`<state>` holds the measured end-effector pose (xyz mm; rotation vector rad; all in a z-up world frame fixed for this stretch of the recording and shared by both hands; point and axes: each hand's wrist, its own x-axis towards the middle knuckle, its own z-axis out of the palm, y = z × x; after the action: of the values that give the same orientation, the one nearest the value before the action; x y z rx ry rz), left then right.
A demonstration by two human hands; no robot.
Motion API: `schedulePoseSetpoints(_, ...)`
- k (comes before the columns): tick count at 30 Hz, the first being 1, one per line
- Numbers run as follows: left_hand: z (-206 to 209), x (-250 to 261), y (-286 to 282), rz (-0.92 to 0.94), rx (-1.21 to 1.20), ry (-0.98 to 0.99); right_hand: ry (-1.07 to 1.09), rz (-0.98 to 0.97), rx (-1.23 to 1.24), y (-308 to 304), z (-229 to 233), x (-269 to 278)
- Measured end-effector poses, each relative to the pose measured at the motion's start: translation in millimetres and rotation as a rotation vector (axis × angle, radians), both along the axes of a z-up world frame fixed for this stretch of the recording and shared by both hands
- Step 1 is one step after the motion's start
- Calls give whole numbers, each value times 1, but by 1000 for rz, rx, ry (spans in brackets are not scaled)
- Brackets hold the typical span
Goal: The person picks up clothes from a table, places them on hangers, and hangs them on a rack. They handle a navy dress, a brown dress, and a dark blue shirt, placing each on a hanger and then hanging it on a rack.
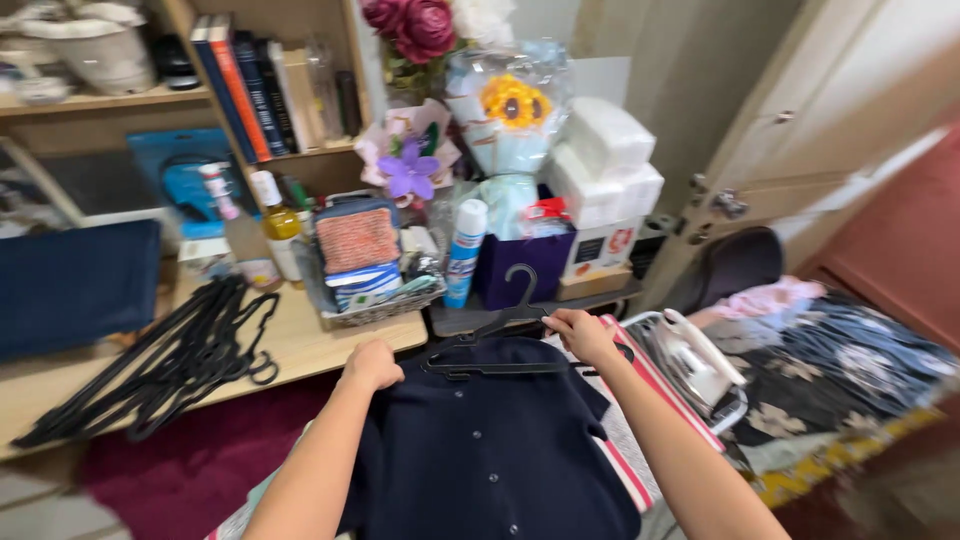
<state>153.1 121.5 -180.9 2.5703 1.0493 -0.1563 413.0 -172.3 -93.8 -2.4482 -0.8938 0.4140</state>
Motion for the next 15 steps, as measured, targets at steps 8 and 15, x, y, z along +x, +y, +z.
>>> schedulePoseSetpoints(8, 62, -32, -35, 89, 31, -317, 120, 409, 64, 80, -6, 8)
schedulePoseSetpoints(15, 86, -54, -47, 326, -15, -357, 345, 491, -4, 109, -18, 45)
